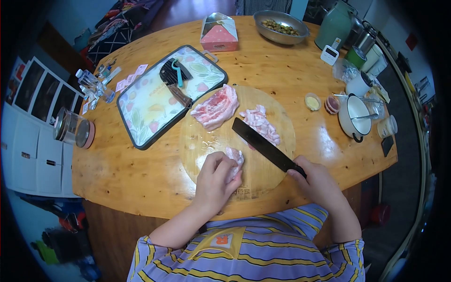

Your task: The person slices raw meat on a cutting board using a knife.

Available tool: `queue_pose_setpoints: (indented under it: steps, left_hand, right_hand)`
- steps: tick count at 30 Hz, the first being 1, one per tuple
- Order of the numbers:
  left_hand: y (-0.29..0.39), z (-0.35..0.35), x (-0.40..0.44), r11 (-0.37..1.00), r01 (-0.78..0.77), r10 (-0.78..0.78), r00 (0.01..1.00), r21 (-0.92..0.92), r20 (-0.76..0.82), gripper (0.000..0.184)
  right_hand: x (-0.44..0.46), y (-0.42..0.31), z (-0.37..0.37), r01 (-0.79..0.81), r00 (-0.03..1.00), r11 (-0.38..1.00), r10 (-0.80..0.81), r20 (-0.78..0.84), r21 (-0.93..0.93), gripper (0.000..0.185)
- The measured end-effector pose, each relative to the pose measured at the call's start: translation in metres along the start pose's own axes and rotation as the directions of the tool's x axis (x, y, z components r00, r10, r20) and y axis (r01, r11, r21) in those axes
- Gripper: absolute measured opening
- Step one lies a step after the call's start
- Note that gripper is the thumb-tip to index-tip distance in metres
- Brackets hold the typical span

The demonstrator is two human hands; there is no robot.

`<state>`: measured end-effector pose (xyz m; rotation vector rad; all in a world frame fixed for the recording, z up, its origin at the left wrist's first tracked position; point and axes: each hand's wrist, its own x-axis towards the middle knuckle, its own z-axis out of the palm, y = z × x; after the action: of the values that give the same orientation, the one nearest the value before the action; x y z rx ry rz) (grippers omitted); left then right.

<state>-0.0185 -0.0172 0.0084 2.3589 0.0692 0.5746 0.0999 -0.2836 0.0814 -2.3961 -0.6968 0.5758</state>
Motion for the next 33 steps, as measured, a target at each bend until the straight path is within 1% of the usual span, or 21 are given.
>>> queue_pose_setpoints:
  steps: [2,5,8,11,12,15,17,21,23,27,29,33]
  left_hand:
    - [-0.007,0.008,-0.001,1.0,-0.007,0.007,0.999,-0.01,0.04,0.038]
    - [-0.004,0.004,-0.001,0.992,-0.093,0.089,0.995,0.086,0.045,0.038]
    - [0.0,-0.001,0.009,0.976,-0.189,0.194,0.98,0.108,-0.038,0.033]
    - [-0.009,0.007,0.014,0.964,-0.264,0.264,0.964,-0.012,-0.005,0.027]
    - [-0.01,0.011,0.014,0.966,-0.258,0.258,0.966,0.001,-0.008,0.026]
    - [-0.01,0.017,0.011,0.973,-0.229,0.229,0.973,0.019,-0.009,0.023]
    - [-0.012,0.016,0.007,0.981,-0.194,0.194,0.981,0.012,-0.005,0.021]
    - [-0.014,0.014,0.005,0.983,-0.182,0.183,0.983,0.02,-0.001,0.018]
    - [-0.013,0.014,0.005,0.979,-0.199,0.2,0.98,0.03,-0.01,0.016]
    - [-0.012,0.013,0.005,0.984,-0.179,0.179,0.984,0.011,0.003,0.016]
    - [-0.012,0.013,0.007,0.98,-0.2,0.2,0.98,0.011,-0.023,0.016]
    - [-0.011,0.011,0.006,0.983,-0.182,0.182,0.983,-0.005,-0.01,0.015]
  right_hand:
    - [-0.002,-0.001,0.002,0.017,1.0,1.0,-0.017,-0.002,-0.005,0.02]
    - [-0.005,-0.005,0.002,0.059,0.998,0.998,-0.059,-0.003,-0.028,0.021]
    - [-0.009,-0.007,0.003,0.114,0.993,0.99,-0.114,-0.001,-0.088,0.021]
    - [-0.008,-0.006,0.009,0.183,0.981,0.96,-0.193,-0.026,-0.213,0.021]
    - [-0.008,-0.005,0.011,0.201,0.975,0.944,-0.218,-0.035,-0.262,0.021]
    - [-0.008,-0.008,0.011,0.211,0.975,0.897,-0.219,0.023,-0.389,0.019]
    - [-0.009,-0.005,0.009,0.26,0.964,0.877,-0.262,0.051,-0.404,0.017]
    - [-0.018,0.0,0.0,0.336,0.938,0.813,-0.332,0.097,-0.475,0.015]
    - [-0.026,-0.005,-0.012,0.318,0.948,0.819,-0.291,0.131,-0.479,0.014]
    - [-0.033,-0.013,-0.025,0.276,0.959,0.814,-0.201,0.198,-0.511,0.015]
    - [-0.032,-0.016,-0.026,0.286,0.956,0.805,-0.205,0.208,-0.52,0.016]
    - [-0.027,-0.02,-0.035,0.309,0.948,0.802,-0.215,0.236,-0.511,0.016]
